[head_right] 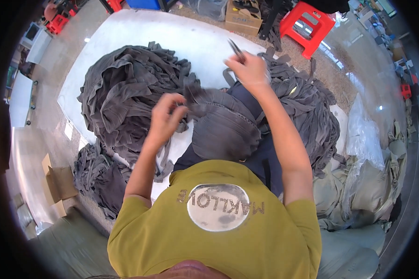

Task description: Manually trimming and separating fabric pieces from a large pile using scissors.

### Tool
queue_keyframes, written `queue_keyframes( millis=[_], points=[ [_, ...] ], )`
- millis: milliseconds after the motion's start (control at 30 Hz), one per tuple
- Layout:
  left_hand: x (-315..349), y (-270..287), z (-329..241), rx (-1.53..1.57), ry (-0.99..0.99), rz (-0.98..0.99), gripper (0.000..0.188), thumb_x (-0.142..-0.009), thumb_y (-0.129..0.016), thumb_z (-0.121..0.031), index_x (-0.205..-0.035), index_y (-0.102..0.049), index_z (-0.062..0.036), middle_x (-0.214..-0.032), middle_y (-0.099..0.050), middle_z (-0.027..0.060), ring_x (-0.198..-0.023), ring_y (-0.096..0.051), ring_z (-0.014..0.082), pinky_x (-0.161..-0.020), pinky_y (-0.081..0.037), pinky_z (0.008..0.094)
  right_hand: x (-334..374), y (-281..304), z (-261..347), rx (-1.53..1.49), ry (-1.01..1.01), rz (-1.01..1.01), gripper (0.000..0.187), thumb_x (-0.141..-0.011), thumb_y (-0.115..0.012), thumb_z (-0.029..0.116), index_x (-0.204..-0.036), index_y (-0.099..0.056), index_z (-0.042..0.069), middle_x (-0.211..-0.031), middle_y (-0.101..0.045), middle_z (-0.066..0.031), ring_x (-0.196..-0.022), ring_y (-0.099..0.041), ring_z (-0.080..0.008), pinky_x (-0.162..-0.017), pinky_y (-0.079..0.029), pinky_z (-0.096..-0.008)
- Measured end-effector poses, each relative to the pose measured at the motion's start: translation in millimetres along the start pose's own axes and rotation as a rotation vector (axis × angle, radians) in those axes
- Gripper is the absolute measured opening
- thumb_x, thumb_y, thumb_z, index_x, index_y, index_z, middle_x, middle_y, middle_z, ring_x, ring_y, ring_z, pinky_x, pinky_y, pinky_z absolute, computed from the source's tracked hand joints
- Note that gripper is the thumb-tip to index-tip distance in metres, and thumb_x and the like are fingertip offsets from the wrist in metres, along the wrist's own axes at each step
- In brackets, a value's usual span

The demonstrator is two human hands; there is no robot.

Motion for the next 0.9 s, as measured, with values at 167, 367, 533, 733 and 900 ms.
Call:
queue_keyframes(
  millis=[167,367,533,733,900],
  points=[
    [23,-84,-24,0.038,-0.097,0.074,0.025,-0.076,-0.076,-0.004,-0.098,-0.065,-0.0049,-0.085,-0.061,0.0089,-0.079,-0.06,0.0245,-0.07,-0.05,0.0337,96,5,-30,0.168,0.007,-0.036,0.023,-0.076,-0.08,0.019,-0.087,-0.069,0.002,-0.074,-0.065,-0.0066,-0.064,-0.06,-0.0157,-0.062,-0.05,-0.0299],
    [16,-109,-49,-0.044,-0.28,0.101,0.019,-0.075,-0.073,-0.001,-0.094,-0.068,-0.0052,-0.084,-0.059,0.0089,-0.077,-0.057,0.0298,-0.068,-0.048,0.0372,95,1,-17,0.208,0.132,-0.043,0.018,-0.077,-0.076,0.011,-0.09,-0.069,0.003,-0.079,-0.063,-0.0099,-0.066,-0.063,-0.0234,-0.062,-0.05,-0.0337],
    [31,-108,-55,-0.089,-0.313,0.025,0.026,-0.073,-0.072,0.001,-0.098,-0.069,-0.0051,-0.085,-0.057,0.0088,-0.076,-0.056,0.0285,-0.068,-0.048,0.0368,112,-2,-9,0.128,-0.099,0.378,0.028,-0.094,-0.057,0.025,-0.086,-0.066,0.0,-0.075,-0.065,-0.0176,-0.071,-0.065,-0.0359,-0.066,-0.05,-0.041],
    [30,-115,-49,-0.108,-0.288,0.054,0.026,-0.077,-0.07,-0.005,-0.102,-0.067,-0.0086,-0.092,-0.057,0.0069,-0.084,-0.055,0.0276,-0.071,-0.045,0.0385,125,-19,-34,0.391,-0.044,0.526,0.033,-0.092,-0.058,0.029,-0.081,-0.066,-0.001,-0.077,-0.064,-0.0248,-0.077,-0.064,-0.0433,-0.07,-0.051,-0.0487],
    [29,-113,-49,-0.099,-0.288,0.05,0.025,-0.077,-0.07,-0.005,-0.102,-0.067,-0.0085,-0.092,-0.057,0.007,-0.085,-0.056,0.0275,-0.072,-0.045,0.0382,121,-20,-33,0.392,-0.046,0.541,0.035,-0.093,-0.058,0.029,-0.078,-0.066,-0.002,-0.077,-0.064,-0.0258,-0.078,-0.064,-0.0445,-0.072,-0.051,-0.0504]
  ],
)
Point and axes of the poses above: each hand's wrist, its own x-axis away from the middle knuckle, its own y-axis out of the back of the hand, z = x × y, the point moved 10 cm from there along -x, towards the middle knuckle
